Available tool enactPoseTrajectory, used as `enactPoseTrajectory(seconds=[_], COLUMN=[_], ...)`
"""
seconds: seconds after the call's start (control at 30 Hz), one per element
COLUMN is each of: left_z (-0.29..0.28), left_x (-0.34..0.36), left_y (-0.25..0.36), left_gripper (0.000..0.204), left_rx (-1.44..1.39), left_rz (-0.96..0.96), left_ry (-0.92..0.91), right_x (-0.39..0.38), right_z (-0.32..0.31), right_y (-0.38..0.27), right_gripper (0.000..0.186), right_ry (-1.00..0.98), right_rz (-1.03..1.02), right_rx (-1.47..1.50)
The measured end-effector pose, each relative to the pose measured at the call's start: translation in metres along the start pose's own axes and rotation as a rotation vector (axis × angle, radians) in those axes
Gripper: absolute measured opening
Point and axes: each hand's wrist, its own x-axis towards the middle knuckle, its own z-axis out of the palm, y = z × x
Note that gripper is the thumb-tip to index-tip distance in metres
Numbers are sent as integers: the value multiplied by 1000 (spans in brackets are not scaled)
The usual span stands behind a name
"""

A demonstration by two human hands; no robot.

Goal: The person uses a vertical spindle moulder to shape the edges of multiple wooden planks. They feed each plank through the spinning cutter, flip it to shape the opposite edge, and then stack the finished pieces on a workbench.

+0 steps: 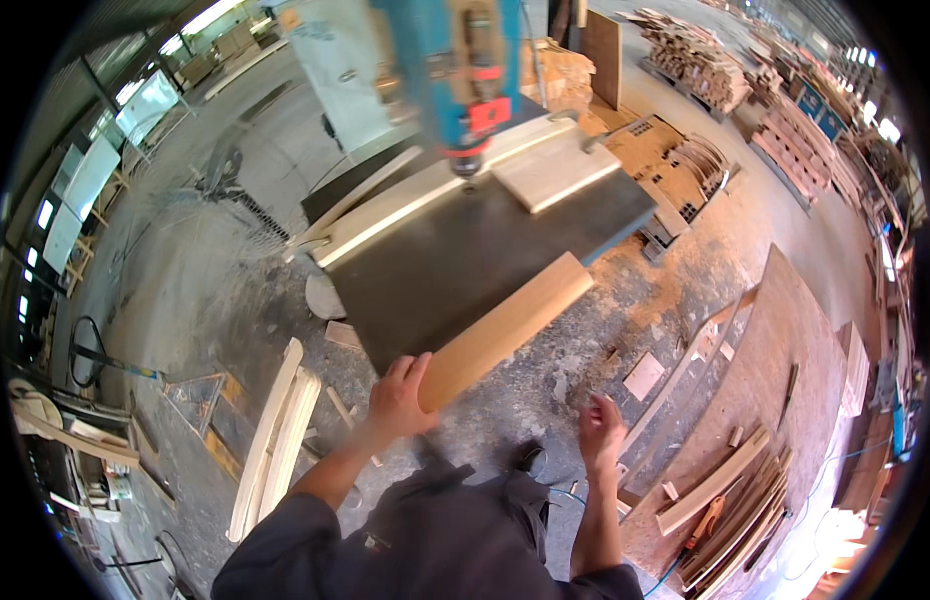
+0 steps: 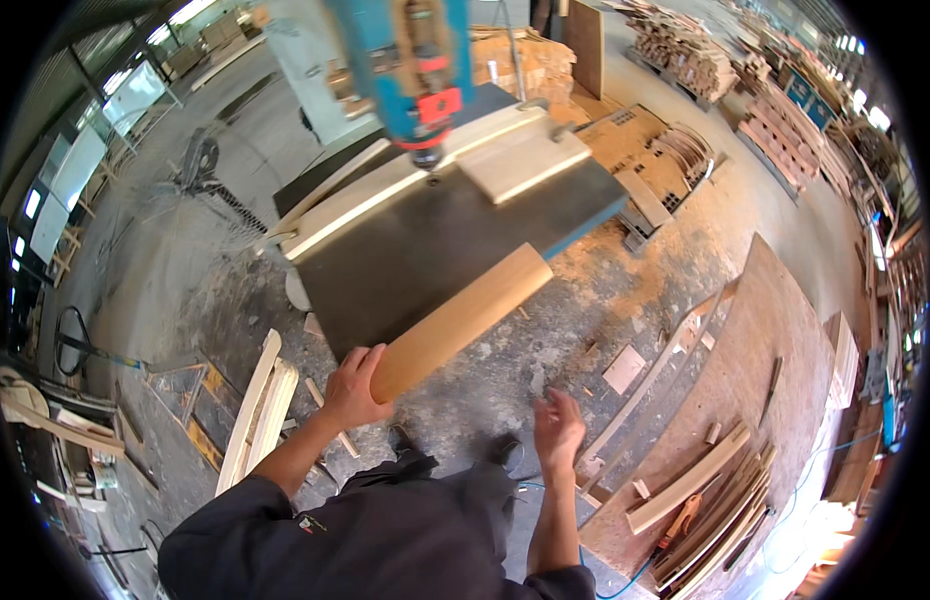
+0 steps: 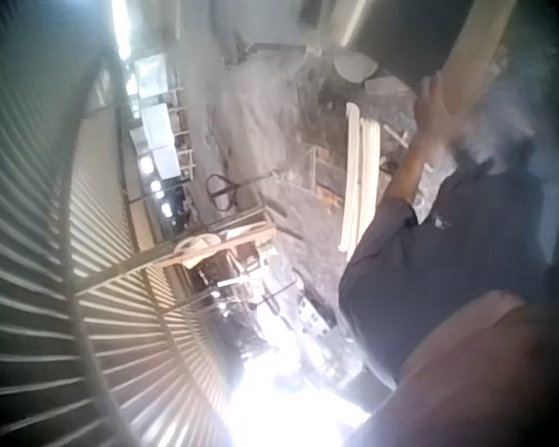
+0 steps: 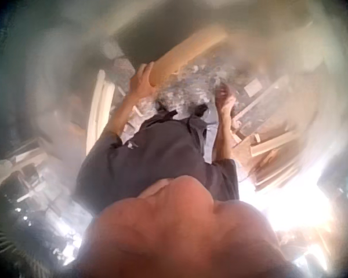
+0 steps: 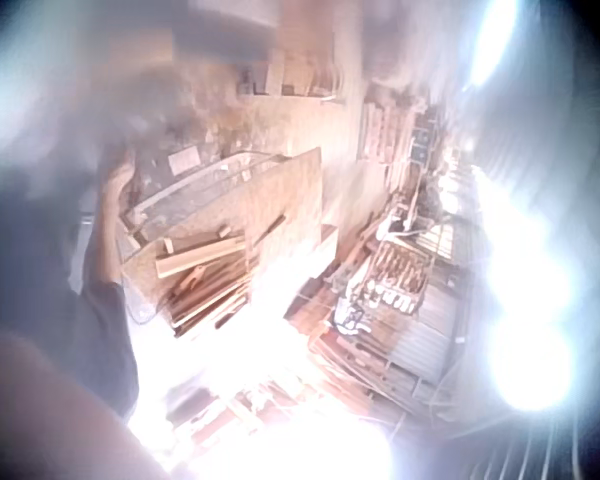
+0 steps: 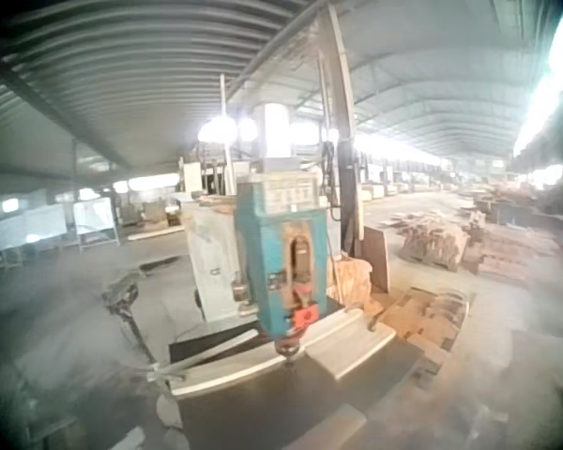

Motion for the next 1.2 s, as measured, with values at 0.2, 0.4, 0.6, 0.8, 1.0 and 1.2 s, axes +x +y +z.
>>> enactPoseTrajectory(seconds=[0.2,0.4,0.6,0.8,1.0,1.2], left_z=[-20,-23,-36,-72,-69,-64], left_x=[13,36,64,174,327,368], left_y=[-145,-205,-220,-287,-347,-378], left_gripper=[86,76,62,36,44,46], left_rx=[62,-14,-121,-37,185,48], left_rz=[18,79,74,-6,-316,-221], left_ry=[74,195,209,400,130,-21], right_x=[19,26,56,64,63,62], right_z=[174,280,331,357,364,381], right_y=[-119,-182,-204,-208,-200,-209], right_gripper=[39,62,66,61,65,61], right_ry=[-140,-148,-81,-183,-107,-43], right_rz=[-114,-251,-313,-128,-192,-150], right_rx=[-36,-373,-456,-442,-458,-552])
